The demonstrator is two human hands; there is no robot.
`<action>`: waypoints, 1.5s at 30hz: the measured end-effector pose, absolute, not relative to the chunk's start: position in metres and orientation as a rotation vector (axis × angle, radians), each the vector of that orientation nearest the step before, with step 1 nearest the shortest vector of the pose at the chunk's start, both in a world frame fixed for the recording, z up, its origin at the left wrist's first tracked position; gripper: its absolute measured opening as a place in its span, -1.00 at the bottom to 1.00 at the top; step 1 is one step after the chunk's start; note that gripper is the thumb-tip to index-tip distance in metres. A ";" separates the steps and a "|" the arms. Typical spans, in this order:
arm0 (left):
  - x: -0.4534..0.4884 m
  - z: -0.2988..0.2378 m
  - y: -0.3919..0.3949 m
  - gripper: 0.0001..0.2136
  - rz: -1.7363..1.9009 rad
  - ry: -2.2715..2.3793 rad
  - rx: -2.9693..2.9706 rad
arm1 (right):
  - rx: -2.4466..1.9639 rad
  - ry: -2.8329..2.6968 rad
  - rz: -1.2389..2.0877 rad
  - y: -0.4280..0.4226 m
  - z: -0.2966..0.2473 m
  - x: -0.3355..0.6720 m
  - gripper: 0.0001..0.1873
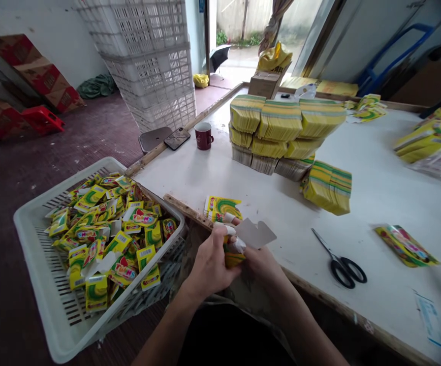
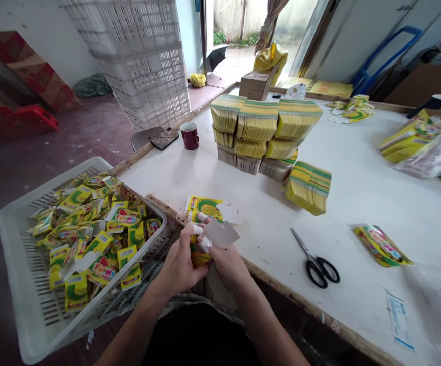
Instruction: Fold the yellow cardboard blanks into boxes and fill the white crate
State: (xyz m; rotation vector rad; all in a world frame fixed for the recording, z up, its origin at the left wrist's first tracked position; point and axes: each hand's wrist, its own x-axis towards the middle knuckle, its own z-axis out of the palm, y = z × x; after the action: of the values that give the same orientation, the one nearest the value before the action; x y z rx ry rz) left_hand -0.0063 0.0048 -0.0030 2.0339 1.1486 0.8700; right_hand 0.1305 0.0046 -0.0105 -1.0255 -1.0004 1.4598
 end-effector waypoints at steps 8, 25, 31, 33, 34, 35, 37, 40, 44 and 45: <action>-0.006 -0.017 0.012 -0.34 0.936 1.295 1.978 | -1.057 -1.573 0.956 0.003 -0.013 0.143 -0.49; -0.030 0.018 0.017 -0.48 0.627 1.416 2.055 | -1.098 -1.984 0.817 0.002 -0.009 0.161 -0.66; -0.039 0.001 0.029 -0.52 1.066 1.341 1.584 | -1.118 -1.802 0.916 0.013 -0.016 0.145 -0.09; -0.050 -0.009 0.039 -0.56 1.500 1.309 1.040 | -1.306 -1.789 0.789 0.029 -0.021 0.150 -0.18; -0.056 -0.013 0.044 -0.55 1.676 1.274 0.766 | -1.453 -1.777 0.680 0.037 -0.024 0.153 -0.31; -0.061 -0.017 0.048 -0.51 1.759 1.224 0.559 | -1.588 -1.770 0.577 0.046 -0.028 0.155 -0.43; -0.066 -0.022 0.052 -0.47 1.744 1.150 0.335 | -1.719 -1.773 0.488 0.059 -0.035 0.159 -0.55; -0.058 -0.027 0.049 -0.56 1.617 1.104 0.335 | -1.737 -1.773 0.495 0.066 -0.042 0.157 -0.59; -0.035 -0.028 0.039 -0.61 1.514 1.043 0.466 | -1.737 -1.676 0.493 0.062 -0.044 0.157 -0.57; -0.029 -0.028 0.037 -0.61 1.499 1.038 0.489 | -1.731 -1.634 0.498 0.061 -0.043 0.157 -0.55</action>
State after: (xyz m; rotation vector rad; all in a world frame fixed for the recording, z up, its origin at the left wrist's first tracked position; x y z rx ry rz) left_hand -0.0294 0.0370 -0.0283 0.4892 1.0377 1.4993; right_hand 0.1575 0.0605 -0.0434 -1.7308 -1.6336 0.4980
